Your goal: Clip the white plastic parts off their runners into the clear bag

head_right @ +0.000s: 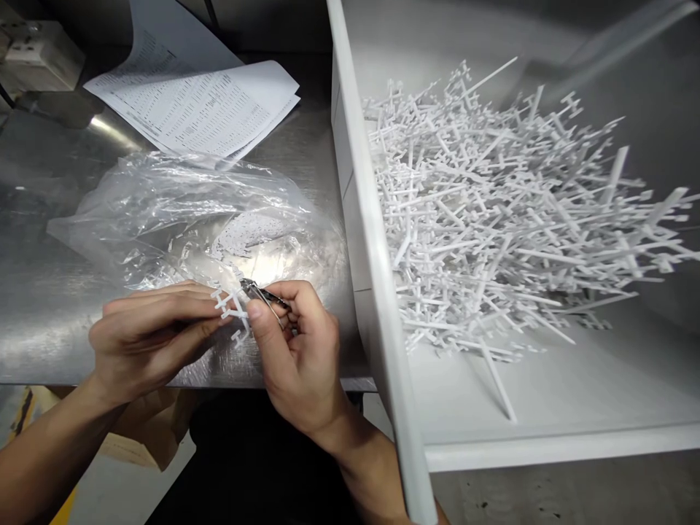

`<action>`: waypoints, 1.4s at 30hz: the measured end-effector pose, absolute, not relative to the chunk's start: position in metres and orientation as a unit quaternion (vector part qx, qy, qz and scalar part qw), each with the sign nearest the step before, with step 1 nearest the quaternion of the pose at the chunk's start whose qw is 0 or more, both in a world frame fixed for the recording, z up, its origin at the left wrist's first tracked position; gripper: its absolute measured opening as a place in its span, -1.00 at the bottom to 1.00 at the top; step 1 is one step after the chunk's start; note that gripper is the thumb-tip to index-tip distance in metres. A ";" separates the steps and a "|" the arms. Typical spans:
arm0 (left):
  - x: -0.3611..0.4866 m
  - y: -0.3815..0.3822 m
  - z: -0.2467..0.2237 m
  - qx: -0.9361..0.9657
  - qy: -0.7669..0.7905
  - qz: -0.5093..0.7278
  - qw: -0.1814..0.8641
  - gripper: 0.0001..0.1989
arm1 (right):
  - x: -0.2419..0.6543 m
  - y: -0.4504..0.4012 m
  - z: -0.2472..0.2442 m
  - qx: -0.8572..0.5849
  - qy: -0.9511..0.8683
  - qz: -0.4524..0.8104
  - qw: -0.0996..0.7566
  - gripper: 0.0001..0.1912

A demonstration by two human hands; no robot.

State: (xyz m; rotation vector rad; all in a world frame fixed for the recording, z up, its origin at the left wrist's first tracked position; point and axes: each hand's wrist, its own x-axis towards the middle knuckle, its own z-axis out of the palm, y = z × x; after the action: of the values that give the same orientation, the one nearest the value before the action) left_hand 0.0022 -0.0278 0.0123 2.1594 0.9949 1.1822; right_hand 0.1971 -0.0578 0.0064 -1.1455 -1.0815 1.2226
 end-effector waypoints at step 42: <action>0.004 -0.027 0.010 0.798 0.406 0.381 0.231 -0.89 | 0.196 -0.055 0.011 -0.463 -0.437 0.566 0.524 -0.86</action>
State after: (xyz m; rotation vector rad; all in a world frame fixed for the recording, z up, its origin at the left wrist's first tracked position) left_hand 0.0042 -0.0267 0.0100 2.1940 1.1177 1.0478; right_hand 0.1959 -0.0552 0.0108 -1.1068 -1.0461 1.3541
